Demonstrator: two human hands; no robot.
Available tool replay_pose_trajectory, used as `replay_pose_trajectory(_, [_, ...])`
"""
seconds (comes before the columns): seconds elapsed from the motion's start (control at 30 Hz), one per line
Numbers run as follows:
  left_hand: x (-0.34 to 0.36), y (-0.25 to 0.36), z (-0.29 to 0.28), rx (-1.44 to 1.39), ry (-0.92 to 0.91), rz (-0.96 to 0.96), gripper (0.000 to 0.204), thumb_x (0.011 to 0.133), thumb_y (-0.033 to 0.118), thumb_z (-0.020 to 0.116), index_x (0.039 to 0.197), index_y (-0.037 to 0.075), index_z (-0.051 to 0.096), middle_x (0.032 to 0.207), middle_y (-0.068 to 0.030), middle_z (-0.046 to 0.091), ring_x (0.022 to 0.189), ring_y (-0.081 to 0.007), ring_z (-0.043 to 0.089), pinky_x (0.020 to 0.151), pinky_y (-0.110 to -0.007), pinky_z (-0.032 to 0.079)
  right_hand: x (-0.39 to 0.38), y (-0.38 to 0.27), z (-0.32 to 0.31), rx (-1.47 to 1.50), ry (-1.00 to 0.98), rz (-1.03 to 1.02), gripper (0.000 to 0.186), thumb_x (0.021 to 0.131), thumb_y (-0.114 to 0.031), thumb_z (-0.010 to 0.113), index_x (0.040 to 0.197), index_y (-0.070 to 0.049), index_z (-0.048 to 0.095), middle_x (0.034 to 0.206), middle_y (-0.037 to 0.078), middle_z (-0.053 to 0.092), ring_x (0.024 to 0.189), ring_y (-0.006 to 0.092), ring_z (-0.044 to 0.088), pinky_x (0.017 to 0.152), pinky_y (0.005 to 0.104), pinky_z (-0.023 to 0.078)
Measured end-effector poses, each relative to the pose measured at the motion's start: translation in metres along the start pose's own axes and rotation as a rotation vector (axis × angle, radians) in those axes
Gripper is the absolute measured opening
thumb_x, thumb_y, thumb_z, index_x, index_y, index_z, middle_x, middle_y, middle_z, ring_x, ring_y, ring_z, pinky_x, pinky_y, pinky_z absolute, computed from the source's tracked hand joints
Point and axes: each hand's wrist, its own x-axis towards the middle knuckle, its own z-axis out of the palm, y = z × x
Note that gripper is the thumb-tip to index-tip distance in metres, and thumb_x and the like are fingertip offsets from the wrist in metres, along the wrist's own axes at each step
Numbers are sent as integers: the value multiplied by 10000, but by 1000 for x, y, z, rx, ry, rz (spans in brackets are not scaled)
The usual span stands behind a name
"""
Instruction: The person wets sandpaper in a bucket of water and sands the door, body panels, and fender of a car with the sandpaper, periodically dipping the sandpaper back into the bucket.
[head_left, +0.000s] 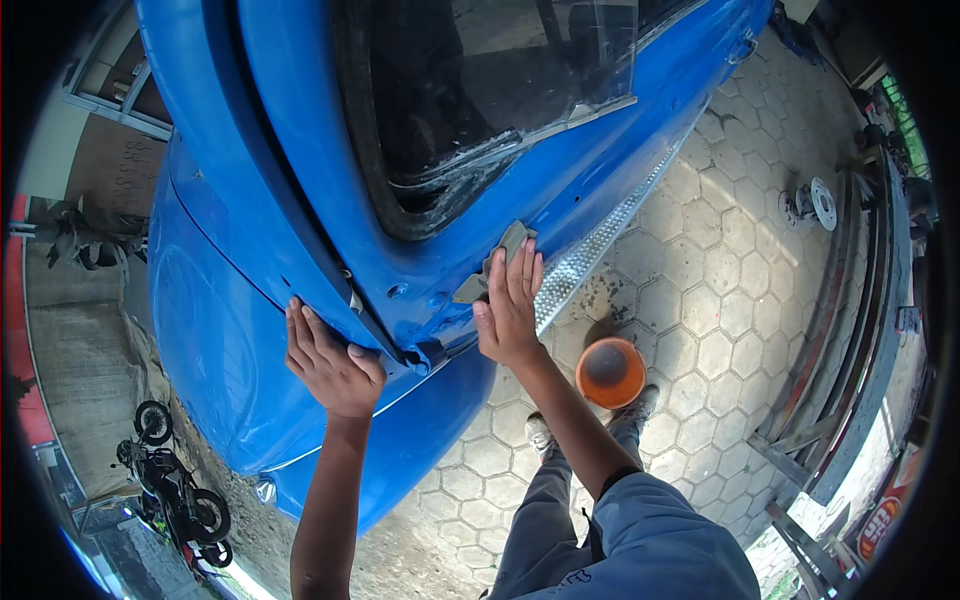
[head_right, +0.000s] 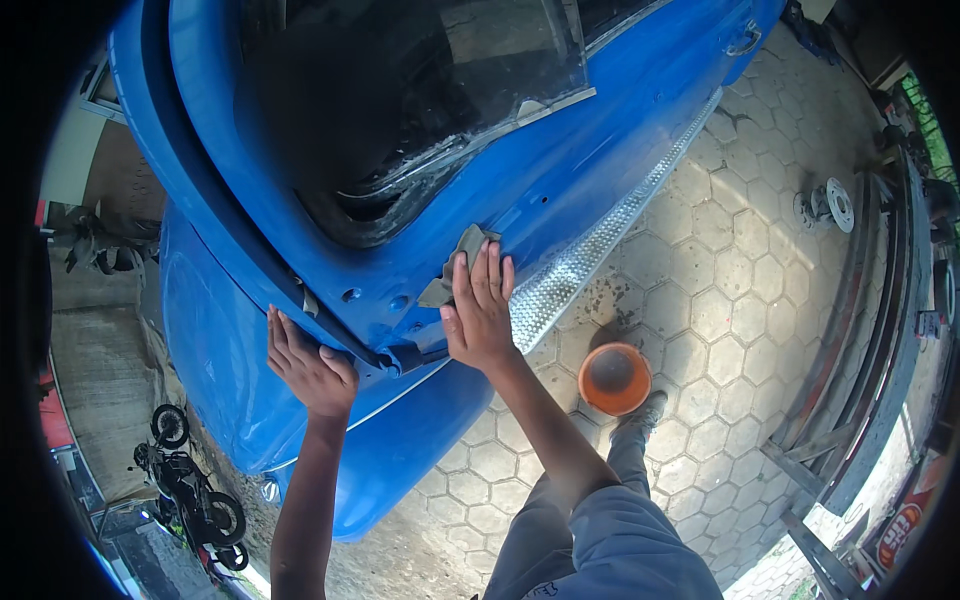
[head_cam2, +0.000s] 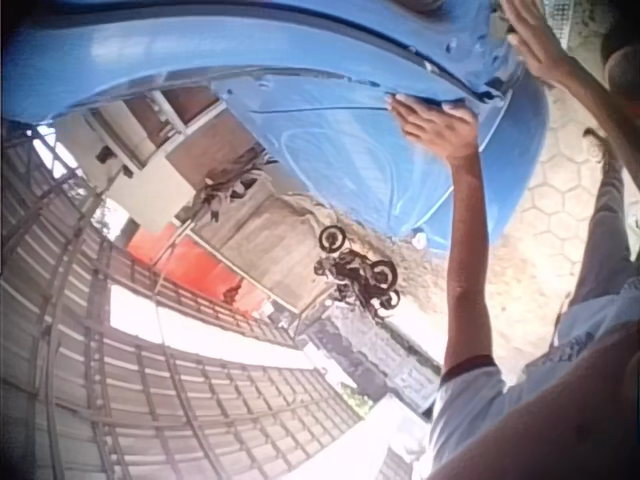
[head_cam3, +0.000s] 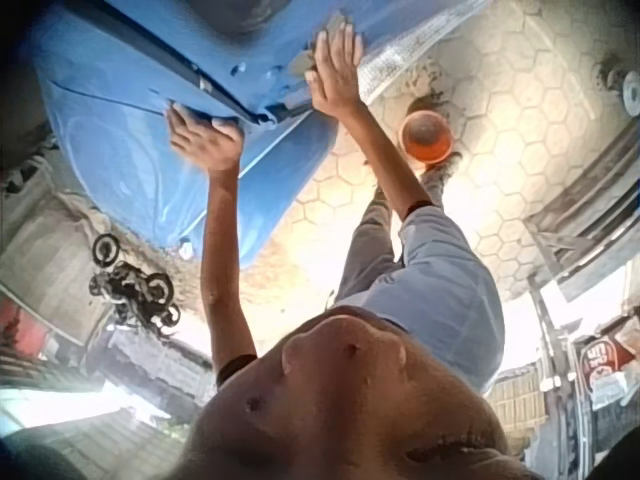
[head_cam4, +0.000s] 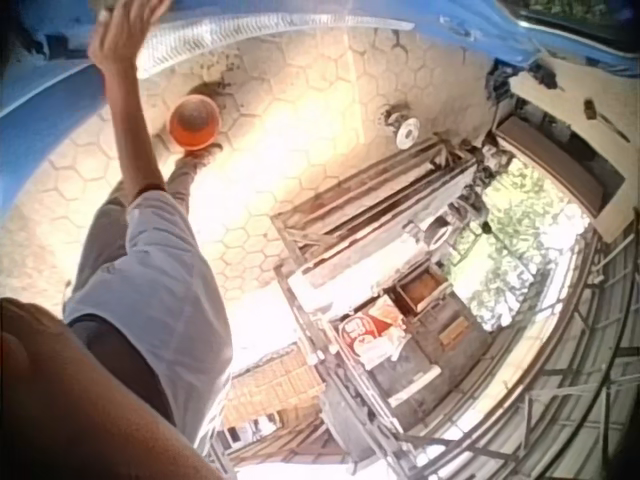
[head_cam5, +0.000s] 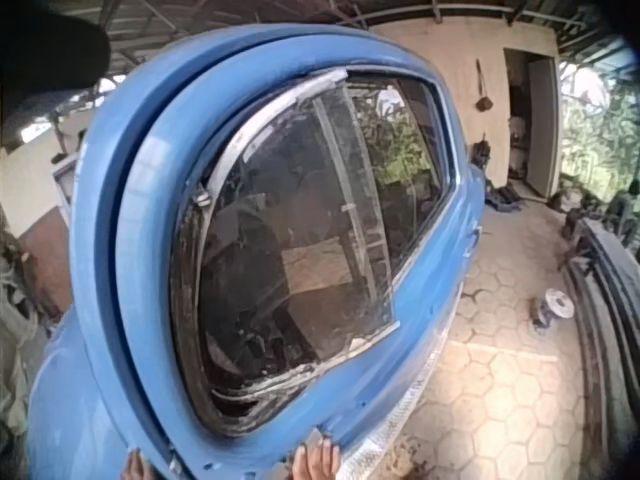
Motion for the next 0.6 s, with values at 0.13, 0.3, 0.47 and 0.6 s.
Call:
replay_pose_trajectory(0.13, [2,0,-2,-10,7,-6,587,990,291,264,1440,-83,308,1426,-299,421,1283,-462,454,1046,-531,333,44,73,-43,-107,87,-108,555,981,-217,357,1483,20,363,1543,291,294,1462,419,244,1173,512,171])
replay_pose_trajectory(0.3, [3,2,-5,-25,-2,-19,579,982,274,288,1427,-94,324,1426,-289,434,1284,-457,458,1040,-521,340,105,63,-53,178,423,280,576,1002,-214,328,1516,38,263,1563,301,230,1469,448,185,1182,540,117])
replay_pose_trajectory(0.47, [7,1,-14,-110,-29,-50,562,941,210,365,1419,-84,329,1423,-294,402,1304,-445,421,1051,-511,334,45,-16,-34,82,-56,-128,689,954,-315,444,1501,65,266,1557,319,214,1475,455,151,1193,549,77])
replay_pose_trajectory(0.6, [-7,69,-18,-586,77,-193,590,864,123,468,1409,-55,328,1444,-300,320,1370,-452,298,1084,-550,277,77,64,-106,-167,-331,-469,588,864,-61,475,1449,-117,466,1539,85,402,1435,245,358,1187,428,266])
